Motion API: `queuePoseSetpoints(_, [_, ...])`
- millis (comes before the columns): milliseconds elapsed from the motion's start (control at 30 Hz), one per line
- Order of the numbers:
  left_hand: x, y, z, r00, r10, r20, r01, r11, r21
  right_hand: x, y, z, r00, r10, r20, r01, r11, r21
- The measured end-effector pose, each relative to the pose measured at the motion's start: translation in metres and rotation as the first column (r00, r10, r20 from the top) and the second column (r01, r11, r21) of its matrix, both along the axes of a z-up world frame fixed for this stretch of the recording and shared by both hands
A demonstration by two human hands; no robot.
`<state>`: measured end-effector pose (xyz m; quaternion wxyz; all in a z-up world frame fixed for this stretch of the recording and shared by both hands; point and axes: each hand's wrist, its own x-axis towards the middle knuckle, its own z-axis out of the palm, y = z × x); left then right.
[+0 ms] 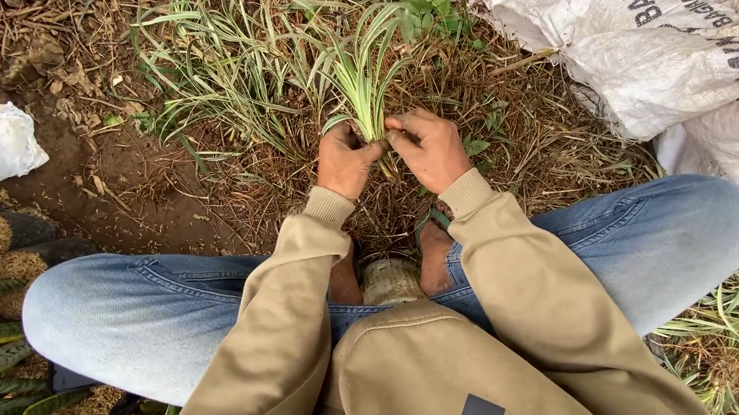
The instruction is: Sorting and cleaning small plants by removing dead leaves and separating them by hand.
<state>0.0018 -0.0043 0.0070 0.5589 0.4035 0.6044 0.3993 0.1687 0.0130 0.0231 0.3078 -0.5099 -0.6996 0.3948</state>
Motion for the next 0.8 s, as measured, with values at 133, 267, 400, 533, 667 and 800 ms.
queuePoseSetpoints(133, [0.004, 0.002, 0.006, 0.998, -0.04, 0.042, 0.038, 0.998, 0.05, 0.005, 0.003, -0.005, 0.998, 0.07, -0.005, -0.07, 0.997, 0.02])
queuePoseSetpoints(267, [-0.002, -0.003, -0.012, 0.982, -0.009, 0.191, 0.004, 1.0, 0.027, 0.006, -0.001, -0.007, 0.995, 0.01, -0.095, -0.017, 0.997, -0.073])
queuePoseSetpoints(400, [-0.005, 0.004, -0.011, 0.93, 0.145, 0.338, -0.097, 0.983, -0.156, 0.004, 0.004, -0.018, 0.964, -0.029, -0.264, -0.027, 0.978, -0.206])
queuePoseSetpoints(533, [-0.017, 0.009, -0.027, 0.925, 0.301, 0.231, -0.258, 0.945, -0.201, 0.007, 0.004, -0.003, 0.888, 0.009, -0.461, -0.193, 0.915, -0.355])
queuePoseSetpoints(667, [-0.013, 0.011, -0.013, 0.931, 0.355, 0.088, -0.332, 0.921, -0.203, 0.018, 0.011, -0.005, 0.829, 0.128, -0.544, -0.429, 0.77, -0.472])
queuePoseSetpoints(800, [-0.009, 0.008, -0.01, 0.938, 0.341, -0.064, -0.345, 0.935, -0.076, 0.011, 0.007, -0.004, 0.857, 0.198, -0.476, -0.452, 0.734, -0.508])
